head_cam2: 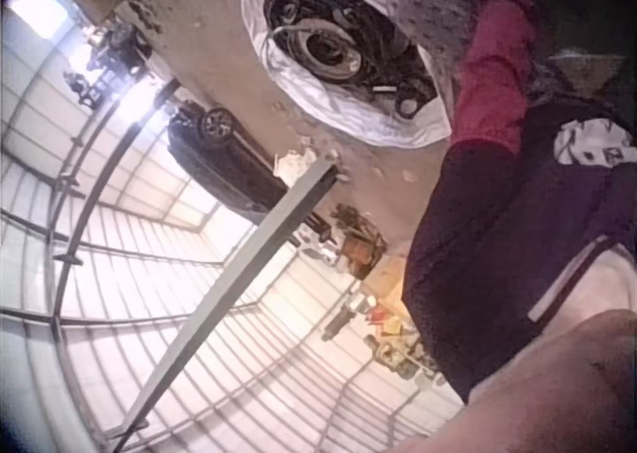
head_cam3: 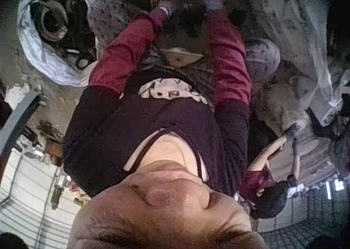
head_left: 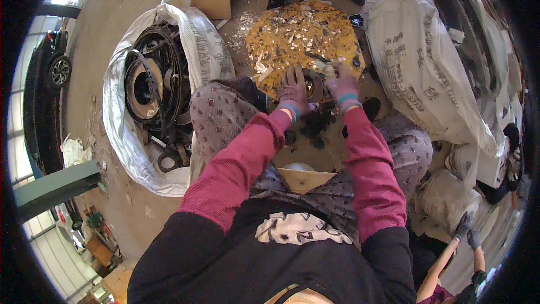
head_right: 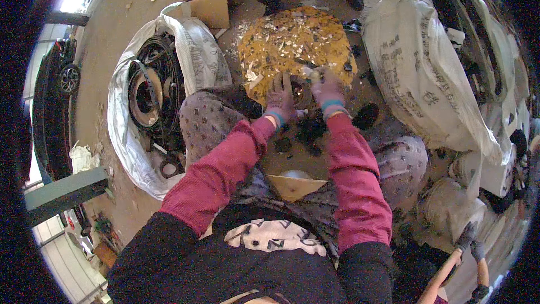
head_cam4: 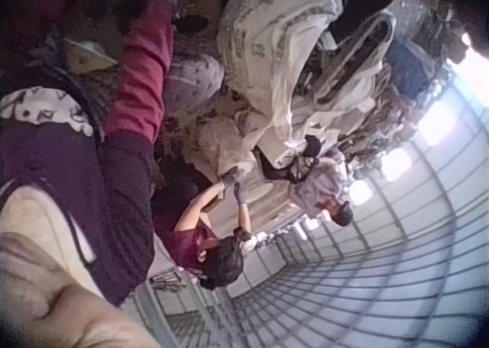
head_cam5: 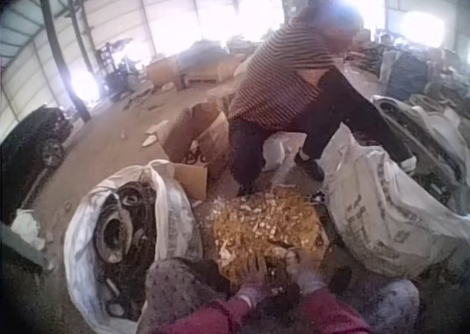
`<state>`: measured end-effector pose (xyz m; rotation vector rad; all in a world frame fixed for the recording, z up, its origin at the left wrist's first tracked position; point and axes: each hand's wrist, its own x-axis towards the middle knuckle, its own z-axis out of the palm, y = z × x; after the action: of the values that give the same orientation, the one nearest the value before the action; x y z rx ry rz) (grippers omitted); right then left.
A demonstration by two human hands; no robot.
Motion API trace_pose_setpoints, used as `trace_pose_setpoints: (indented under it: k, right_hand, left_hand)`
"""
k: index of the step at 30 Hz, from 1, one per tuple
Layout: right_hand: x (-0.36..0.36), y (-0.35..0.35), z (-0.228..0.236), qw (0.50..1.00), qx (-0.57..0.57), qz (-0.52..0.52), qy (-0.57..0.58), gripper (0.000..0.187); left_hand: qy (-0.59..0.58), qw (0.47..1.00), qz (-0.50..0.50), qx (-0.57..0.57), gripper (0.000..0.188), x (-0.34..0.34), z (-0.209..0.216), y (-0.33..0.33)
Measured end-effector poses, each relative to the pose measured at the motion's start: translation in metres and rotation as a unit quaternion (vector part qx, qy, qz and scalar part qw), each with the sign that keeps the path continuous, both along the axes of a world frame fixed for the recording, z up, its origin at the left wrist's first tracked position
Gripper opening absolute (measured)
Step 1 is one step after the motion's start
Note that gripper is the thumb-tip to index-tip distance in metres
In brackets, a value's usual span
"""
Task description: Sort and inspect metal components from scrap bags.
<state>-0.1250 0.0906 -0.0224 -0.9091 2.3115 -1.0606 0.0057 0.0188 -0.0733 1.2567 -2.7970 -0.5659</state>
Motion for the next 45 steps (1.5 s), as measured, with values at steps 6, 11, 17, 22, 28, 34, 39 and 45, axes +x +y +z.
trace_pose_setpoints:
  k: [6, 11, 17, 22, 28, 34, 39, 45]
  right_hand:
    - [-0.019, 0.056, -0.022, 0.878, -0.153, -0.145, -0.429, 0.024]
    - [0.024, 0.063, -0.042, 0.908, -0.144, -0.116, -0.376, 0.023]
    - [0.063, 0.065, -0.042, 0.89, -0.195, -0.197, -0.363, 0.022]
    - [0.061, 0.062, -0.031, 0.864, -0.101, -0.213, -0.446, 0.022]
    - [0.061, 0.049, -0.036, 0.807, -0.114, -0.265, -0.516, 0.021]
    - [0.061, 0.044, -0.045, 0.804, -0.136, -0.294, -0.499, 0.025]
    - [0.042, 0.053, -0.077, 0.94, -0.056, -0.217, -0.258, 0.028]
    - [0.029, 0.043, -0.01, 0.988, 0.137, -0.074, 0.022, 0.028]
  left_hand:
    - [-0.081, 0.979, -0.188, 0.014, 0.12, -0.004, 0.042, -0.03]
    - [-0.151, 0.929, -0.333, -0.053, 0.123, -0.006, 0.034, -0.049]
    - [-0.173, 0.973, -0.151, 0.011, 0.123, -0.009, 0.055, -0.02]
    - [-0.182, 0.977, -0.098, 0.057, 0.12, -0.017, 0.042, -0.017]
    - [-0.193, 0.973, -0.103, 0.075, 0.114, -0.022, 0.04, -0.019]
    - [-0.178, 0.976, -0.08, 0.093, 0.114, -0.026, 0.05, -0.015]
    - [-0.177, 0.977, -0.079, 0.093, 0.115, -0.028, 0.045, -0.013]
    - [-0.187, 0.976, -0.076, 0.077, 0.118, -0.025, 0.036, -0.017]
